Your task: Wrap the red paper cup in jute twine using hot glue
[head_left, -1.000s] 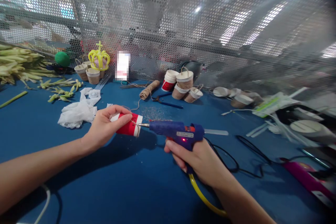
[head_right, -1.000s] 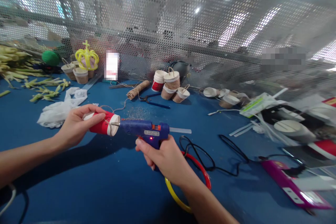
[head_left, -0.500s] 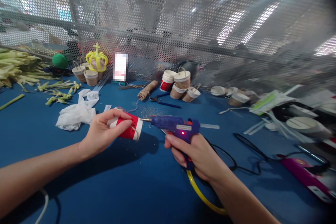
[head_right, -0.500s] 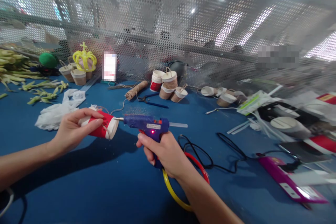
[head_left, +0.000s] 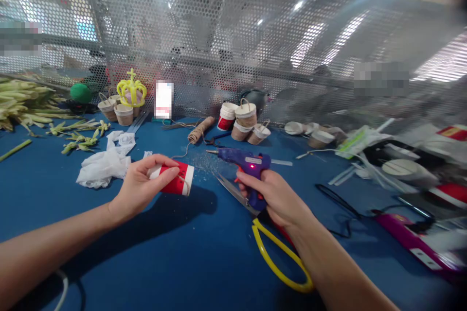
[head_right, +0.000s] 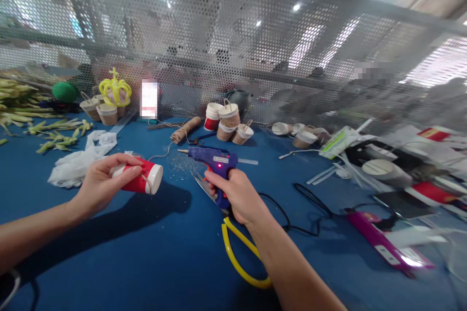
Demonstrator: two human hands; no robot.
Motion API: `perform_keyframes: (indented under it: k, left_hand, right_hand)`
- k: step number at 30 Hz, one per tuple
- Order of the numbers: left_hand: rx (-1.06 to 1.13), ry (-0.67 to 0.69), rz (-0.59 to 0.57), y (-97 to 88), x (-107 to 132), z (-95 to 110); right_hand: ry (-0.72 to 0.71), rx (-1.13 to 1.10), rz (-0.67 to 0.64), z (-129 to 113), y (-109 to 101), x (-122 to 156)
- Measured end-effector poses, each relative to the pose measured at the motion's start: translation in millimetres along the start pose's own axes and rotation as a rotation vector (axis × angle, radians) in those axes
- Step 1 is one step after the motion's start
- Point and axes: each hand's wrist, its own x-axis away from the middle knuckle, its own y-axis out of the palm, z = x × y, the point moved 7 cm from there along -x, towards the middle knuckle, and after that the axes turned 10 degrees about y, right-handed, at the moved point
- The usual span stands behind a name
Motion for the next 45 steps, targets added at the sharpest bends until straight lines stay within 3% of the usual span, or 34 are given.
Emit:
perform_keyframes:
  k: [3,11,15,18,21,23,26,30,33,38,45]
  left_hand:
    - [0.005,-0.015,-0.007,0.0,-1,-2]
    - [-0.002,0.006,-0.025,1.1,0,0]
    - [0.004,-0.002,-0.032,1.0,0,-1]
    - [0.021,0.004,-0.067,3.4,1,-2]
    - [0.035,0.006,-0.138,8.8,4,-2]
    - [0.052,0.020,-0.198,13.1,8,-1]
    - [0.061,0.069,-0.283,18.8,13,4]
    - [0.043,0.115,-0.326,21.5,15,9]
    - [0.030,0.115,-0.308,20.4,15,9]
    - [-0.004,0.161,-0.332,21.9,16,12]
    - [-0.136,0.303,-0.375,24.3,18,21]
  right_hand:
    - [-0.014,0.252,0.154,1,-20,-21]
    - [0.019,0.505,0.327,7,-41,-60]
    - [-0.056,0.657,0.427,-5,-47,-61]
    - [-0.178,0.725,0.440,-24,-34,-45]
    - [-0.317,0.736,0.286,-44,3,-21]
    - [-0.354,0.647,-0.017,-48,39,-8]
    - [-0.201,0.514,-0.319,-36,75,2]
    - [-0.033,0.240,-0.543,-14,95,2]
    - [0.016,-0.032,-0.574,-9,94,-2]
    - [0.111,-0.282,-0.541,-4,91,1]
    - [0.167,-0.261,-0.444,4,85,3]
